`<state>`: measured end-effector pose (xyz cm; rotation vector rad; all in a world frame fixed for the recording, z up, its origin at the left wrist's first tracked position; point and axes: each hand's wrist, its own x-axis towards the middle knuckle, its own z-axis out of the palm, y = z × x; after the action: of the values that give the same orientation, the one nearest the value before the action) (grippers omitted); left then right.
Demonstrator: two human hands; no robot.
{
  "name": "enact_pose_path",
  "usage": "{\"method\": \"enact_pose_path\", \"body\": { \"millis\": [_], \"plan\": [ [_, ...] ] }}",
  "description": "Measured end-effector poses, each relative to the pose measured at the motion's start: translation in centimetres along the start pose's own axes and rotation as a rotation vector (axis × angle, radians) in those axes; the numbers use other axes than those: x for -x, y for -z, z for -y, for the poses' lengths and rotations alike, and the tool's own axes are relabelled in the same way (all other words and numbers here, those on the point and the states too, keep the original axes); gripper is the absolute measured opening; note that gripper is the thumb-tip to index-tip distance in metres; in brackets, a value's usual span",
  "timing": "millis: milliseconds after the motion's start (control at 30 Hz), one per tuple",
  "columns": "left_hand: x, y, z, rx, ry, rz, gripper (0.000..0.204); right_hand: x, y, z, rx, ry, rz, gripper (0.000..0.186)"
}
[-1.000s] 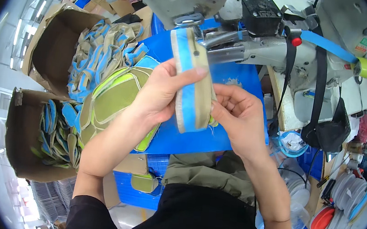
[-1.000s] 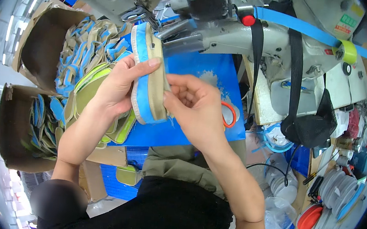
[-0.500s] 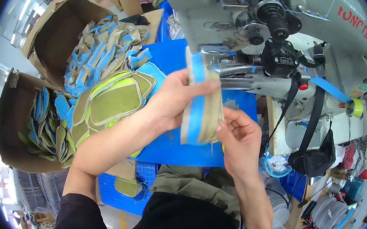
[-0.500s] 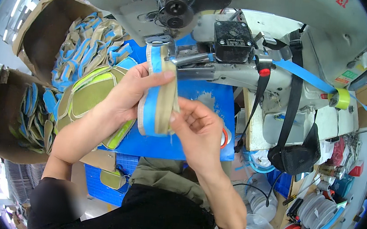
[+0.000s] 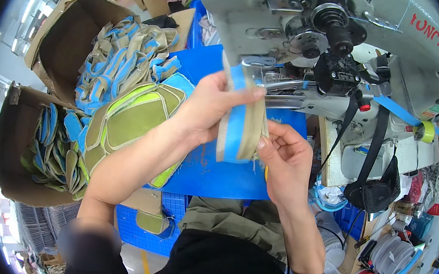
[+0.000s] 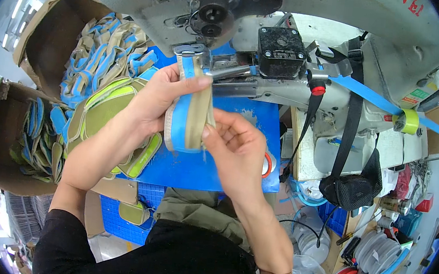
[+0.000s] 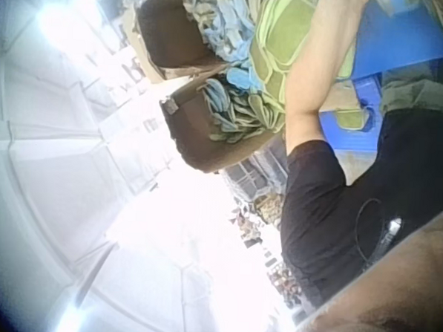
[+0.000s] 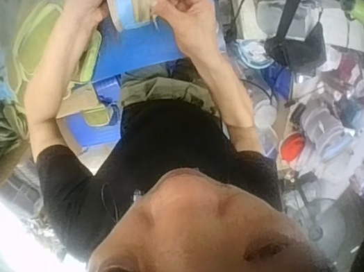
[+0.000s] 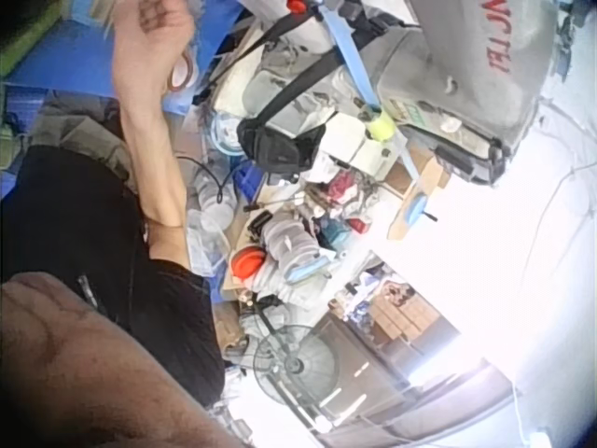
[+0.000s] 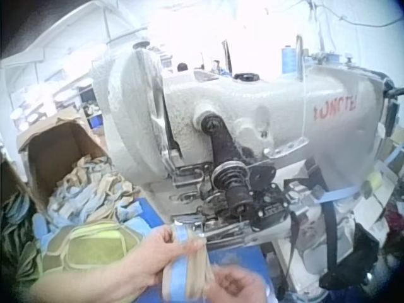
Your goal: The person aligns a blue elastic strap to the edge of a green mesh face mask and sews it using a sewing machine. They repeat this process for multiple masks, trimming excess thread with scissors and stacking the finished items.
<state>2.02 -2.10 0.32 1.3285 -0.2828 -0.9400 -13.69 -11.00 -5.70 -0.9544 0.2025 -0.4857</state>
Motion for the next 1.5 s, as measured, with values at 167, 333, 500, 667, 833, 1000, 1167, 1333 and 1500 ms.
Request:
{"method": "enact_pose_path", "body": {
  "millis": [167,333,500,667,833,1000,1167,1333,1500],
  "plan": [
    [1.0,0.4,0.8,0.015,-0.072,-0.066,0.034,-1.1,-0.2,0.4,0.032,0.037,-0.032,0.026],
    [4.6,0.9,2.3,-0.035,-0.097,-0.028,0.028,-1.0,0.3,0.1,0.149,0.073,0.007,0.029],
    [4.5,0.7,1.8,-0.048,-0.043,0.036,0.027,-0.8,0.8,0.3,0.182,0.068,0.037,0.030],
    [3.9,0.6,1.6,-0.115,-0.066,0.044,0.027,-1.0,1.7,1.8,0.060,-0.047,0.130,0.028],
    [3.9,0.5,1.2,-0.146,-0.137,0.064,0.027,-1.2,2.0,1.8,0.026,-0.103,0.115,0.027],
    [4.0,0.6,1.1,-0.138,-0.129,0.078,0.028,-1.2,2.1,1.7,0.041,-0.106,0.096,0.031],
    [3.8,0.5,1.0,-0.051,-0.078,0.084,0.028,-0.9,1.1,1.5,0.213,-0.010,0.036,0.032],
    [3.6,0.2,1.4,0.034,-0.026,0.054,0.028,-0.5,0.9,0.3,0.293,0.101,0.026,0.022],
    [2.8,-0.2,1.6,0.033,-0.009,0.031,0.028,-0.6,1.0,0.0,0.296,0.112,-0.011,0.019]
  ]
}}
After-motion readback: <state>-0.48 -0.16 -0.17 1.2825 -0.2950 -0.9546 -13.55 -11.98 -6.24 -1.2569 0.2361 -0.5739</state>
